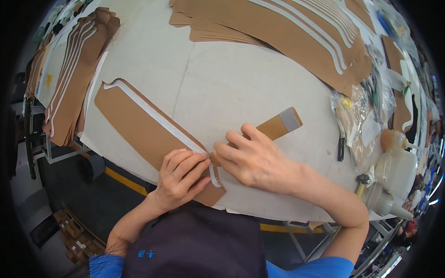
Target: Fold the edges of leather pieces over reinforcement strips and smooth them down using a hand tool.
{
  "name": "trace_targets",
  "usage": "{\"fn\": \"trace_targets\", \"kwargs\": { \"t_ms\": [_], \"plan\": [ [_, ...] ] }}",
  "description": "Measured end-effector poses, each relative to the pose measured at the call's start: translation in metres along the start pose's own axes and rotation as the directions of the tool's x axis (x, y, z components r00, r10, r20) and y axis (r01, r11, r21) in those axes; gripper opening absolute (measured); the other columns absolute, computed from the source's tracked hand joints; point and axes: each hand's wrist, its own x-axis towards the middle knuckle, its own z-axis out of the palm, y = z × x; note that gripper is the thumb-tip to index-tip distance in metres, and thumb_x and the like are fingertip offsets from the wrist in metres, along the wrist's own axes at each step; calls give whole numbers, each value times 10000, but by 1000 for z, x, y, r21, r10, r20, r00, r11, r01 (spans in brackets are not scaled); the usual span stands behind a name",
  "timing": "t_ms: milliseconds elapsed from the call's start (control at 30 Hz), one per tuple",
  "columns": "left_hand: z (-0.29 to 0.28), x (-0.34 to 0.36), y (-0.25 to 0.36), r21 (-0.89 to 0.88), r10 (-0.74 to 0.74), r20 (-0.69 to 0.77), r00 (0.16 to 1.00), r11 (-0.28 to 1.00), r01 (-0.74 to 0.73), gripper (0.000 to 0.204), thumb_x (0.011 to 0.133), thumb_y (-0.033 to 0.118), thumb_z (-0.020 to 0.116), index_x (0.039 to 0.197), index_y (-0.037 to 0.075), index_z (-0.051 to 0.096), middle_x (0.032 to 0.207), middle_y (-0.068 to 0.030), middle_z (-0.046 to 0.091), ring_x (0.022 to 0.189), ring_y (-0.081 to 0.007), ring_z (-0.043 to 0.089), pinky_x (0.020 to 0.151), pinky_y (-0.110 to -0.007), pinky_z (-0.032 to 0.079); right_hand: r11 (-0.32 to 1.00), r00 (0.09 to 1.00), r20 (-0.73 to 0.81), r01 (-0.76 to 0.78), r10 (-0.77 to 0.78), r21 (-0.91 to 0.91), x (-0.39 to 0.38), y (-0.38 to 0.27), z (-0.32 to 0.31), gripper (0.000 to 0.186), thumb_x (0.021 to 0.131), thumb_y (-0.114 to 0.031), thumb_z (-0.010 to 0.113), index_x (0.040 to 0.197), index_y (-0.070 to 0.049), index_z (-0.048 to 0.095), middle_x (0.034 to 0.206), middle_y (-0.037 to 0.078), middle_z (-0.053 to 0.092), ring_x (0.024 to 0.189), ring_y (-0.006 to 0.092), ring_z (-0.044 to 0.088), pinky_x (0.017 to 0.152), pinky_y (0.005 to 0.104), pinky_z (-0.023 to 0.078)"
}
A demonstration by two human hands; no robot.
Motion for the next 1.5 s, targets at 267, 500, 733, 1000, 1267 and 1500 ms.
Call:
{"fn": "trace_targets", "kwargs": {
  "t_ms": [267,500,733,1000,1267,1500],
  "plan": [
    [-1,-4,4,76,-77,2,997,994,77,512,788,224,873,1242,38,724,1347,-118,651,1258,-311,587,1094,-511,460,993,995,12,101,-102,53,9,17,-1,192,792,-131,713,938,-8,743,1037,55,604,925,219,552,781,368,449],
    [-2,-2,11,116,-133,-38,990,984,137,521,799,246,873,1242,20,719,1352,-129,650,1283,-321,590,1113,-512,455,986,988,32,151,-153,72,21,28,1,217,798,-144,721,959,-2,756,996,37,608,926,212,551,778,361,434],
    [3,-13,6,127,-187,-51,981,973,192,533,804,277,869,1249,25,722,1398,-145,614,1321,-353,570,1106,-535,450,976,979,34,198,-201,90,35,38,4,236,776,-147,734,964,-7,764,966,27,610,921,211,549,766,356,427],
    [-9,-5,4,186,-262,-80,962,944,273,492,830,254,857,1231,-1,731,1402,-175,614,1322,-366,578,1072,-512,488,970,971,64,226,-232,90,49,45,5,245,782,-124,768,1003,-20,780,1006,15,616,942,204,549,775,349,432],
    [-21,3,-8,216,-244,-109,964,941,263,510,819,224,864,1239,-20,709,1371,-172,637,1314,-367,595,1064,-479,516,965,962,90,250,-257,77,66,52,7,287,760,-109,785,1033,-20,778,1057,20,616,975,204,550,789,352,439],
    [-19,-10,-24,131,-278,-101,955,948,290,466,827,225,853,1226,19,726,1380,-165,632,1319,-376,590,1086,-501,499,960,960,86,259,-268,105,83,59,13,325,735,-105,798,1048,-22,766,1074,24,611,981,209,549,801,357,437]
  ]
}}
